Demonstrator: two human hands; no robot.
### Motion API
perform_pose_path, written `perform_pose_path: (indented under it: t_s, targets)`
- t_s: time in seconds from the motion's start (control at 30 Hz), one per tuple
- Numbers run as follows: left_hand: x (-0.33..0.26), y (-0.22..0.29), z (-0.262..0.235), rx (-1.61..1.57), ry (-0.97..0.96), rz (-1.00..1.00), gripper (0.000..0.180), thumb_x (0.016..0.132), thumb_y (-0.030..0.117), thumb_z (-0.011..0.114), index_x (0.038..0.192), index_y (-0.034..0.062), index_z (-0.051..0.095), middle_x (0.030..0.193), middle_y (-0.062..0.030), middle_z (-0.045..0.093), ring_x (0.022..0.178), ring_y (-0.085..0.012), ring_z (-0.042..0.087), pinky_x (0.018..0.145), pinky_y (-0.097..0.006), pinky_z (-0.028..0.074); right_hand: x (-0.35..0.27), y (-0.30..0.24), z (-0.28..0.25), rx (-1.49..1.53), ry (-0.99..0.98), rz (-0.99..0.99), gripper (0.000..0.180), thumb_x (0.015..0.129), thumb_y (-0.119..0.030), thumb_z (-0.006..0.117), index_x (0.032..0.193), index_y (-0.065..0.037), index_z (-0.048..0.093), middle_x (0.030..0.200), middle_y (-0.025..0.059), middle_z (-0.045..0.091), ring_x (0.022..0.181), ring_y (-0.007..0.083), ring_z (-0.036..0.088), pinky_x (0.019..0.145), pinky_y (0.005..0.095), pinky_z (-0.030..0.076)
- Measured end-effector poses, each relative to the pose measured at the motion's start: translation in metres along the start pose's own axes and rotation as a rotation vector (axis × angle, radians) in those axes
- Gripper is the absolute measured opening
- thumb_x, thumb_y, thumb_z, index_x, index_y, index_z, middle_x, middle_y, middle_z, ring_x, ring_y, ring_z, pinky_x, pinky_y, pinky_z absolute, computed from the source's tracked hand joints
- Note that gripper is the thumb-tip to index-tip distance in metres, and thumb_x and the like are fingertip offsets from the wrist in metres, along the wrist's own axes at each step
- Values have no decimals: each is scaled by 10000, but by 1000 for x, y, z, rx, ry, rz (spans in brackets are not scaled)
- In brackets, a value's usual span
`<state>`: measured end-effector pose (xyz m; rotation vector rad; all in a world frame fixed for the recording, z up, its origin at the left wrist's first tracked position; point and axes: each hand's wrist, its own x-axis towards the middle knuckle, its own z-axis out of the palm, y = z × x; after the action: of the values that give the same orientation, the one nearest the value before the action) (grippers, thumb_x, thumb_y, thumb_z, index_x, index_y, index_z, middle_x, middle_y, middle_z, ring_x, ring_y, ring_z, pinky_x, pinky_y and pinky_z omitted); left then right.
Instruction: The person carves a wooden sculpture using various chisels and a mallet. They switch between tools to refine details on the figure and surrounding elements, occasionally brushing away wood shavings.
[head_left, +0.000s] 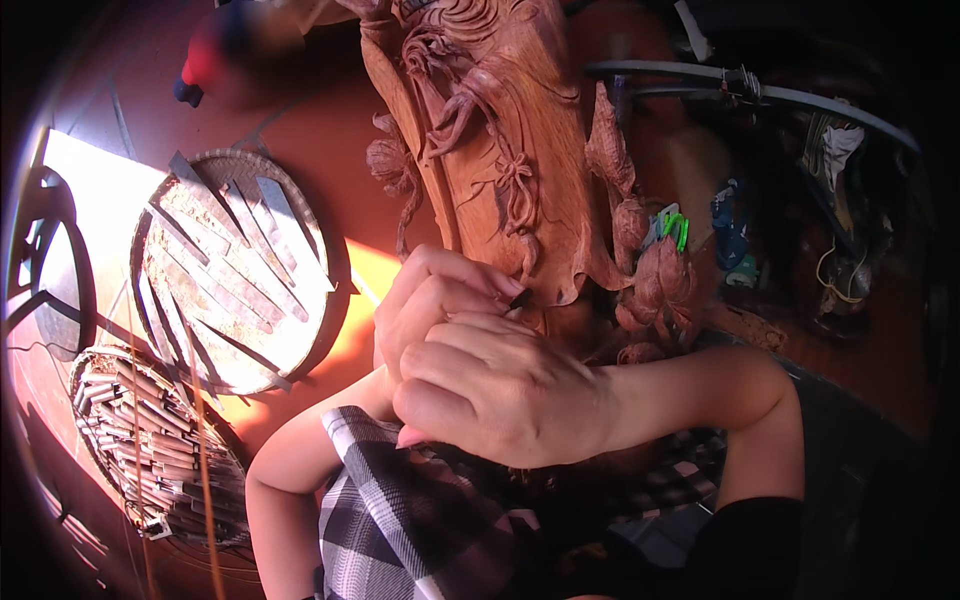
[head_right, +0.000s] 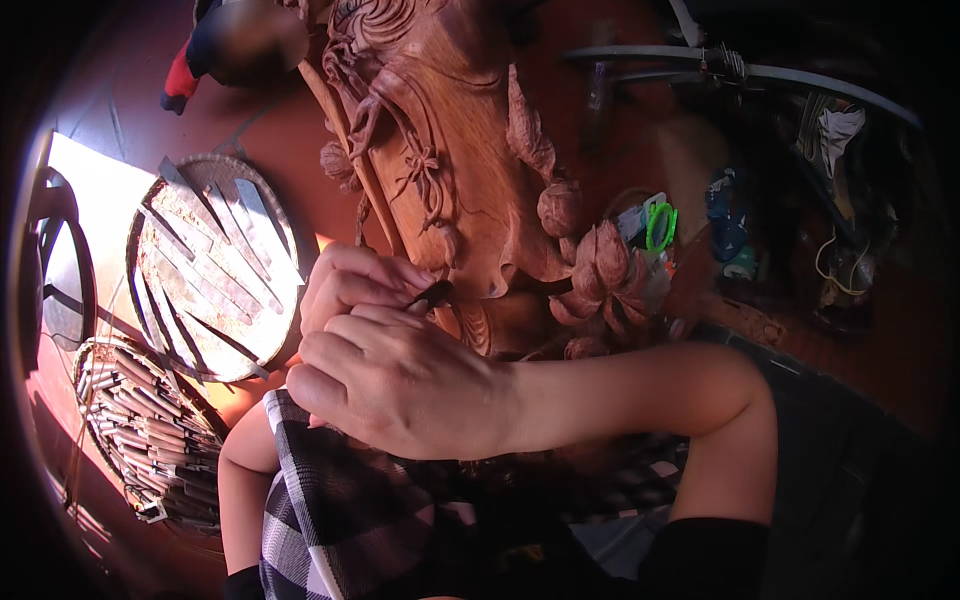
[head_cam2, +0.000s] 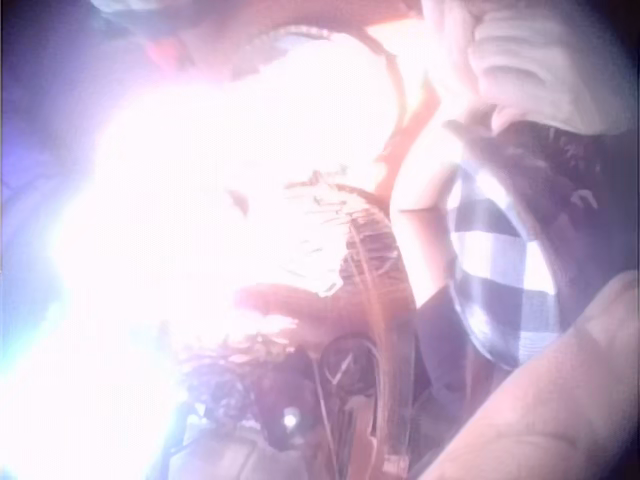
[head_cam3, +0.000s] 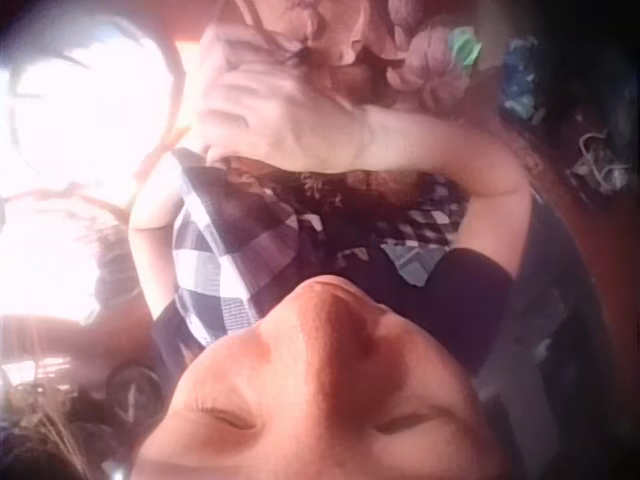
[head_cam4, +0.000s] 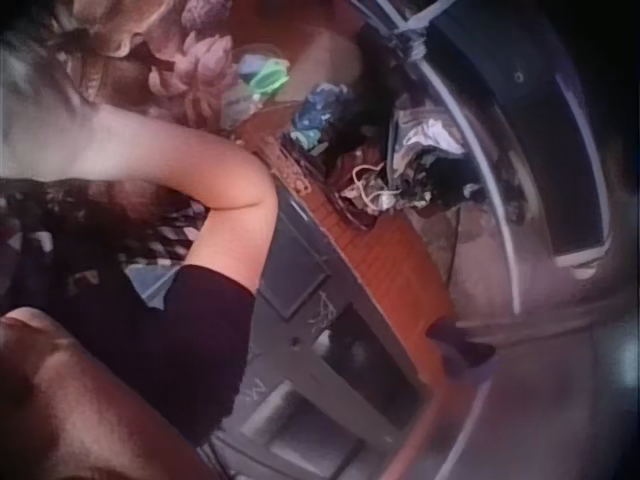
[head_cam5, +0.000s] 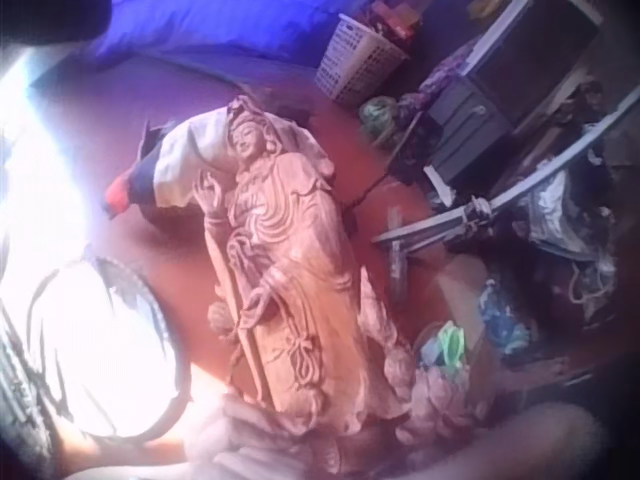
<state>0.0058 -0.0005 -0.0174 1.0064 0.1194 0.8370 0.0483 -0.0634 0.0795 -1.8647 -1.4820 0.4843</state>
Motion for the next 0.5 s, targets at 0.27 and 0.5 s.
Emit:
perform_pose_path:
  t_s: [0.27, 0.5]
  targets:
    - [-2, -9, -19, 123, -244, -19, 300, 686, 133, 852, 833, 27, 613, 962, -113, 599, 860, -248, 658, 717, -326, 534, -5, -6, 9, -201, -237, 82, 121, 778, -159, 648, 771, -60, 578, 779, 77, 539, 796, 232, 560, 774, 388, 430]
    - [13, -12, -21, 496, -350, 161, 269, 658, 225, 812, 847, 81, 685, 1013, -73, 609, 957, -271, 545, 803, -376, 412, -12, 3, 3, -212, -168, 82, 148, 781, -162, 701, 716, -53, 625, 757, 65, 544, 787, 224, 578, 755, 395, 444]
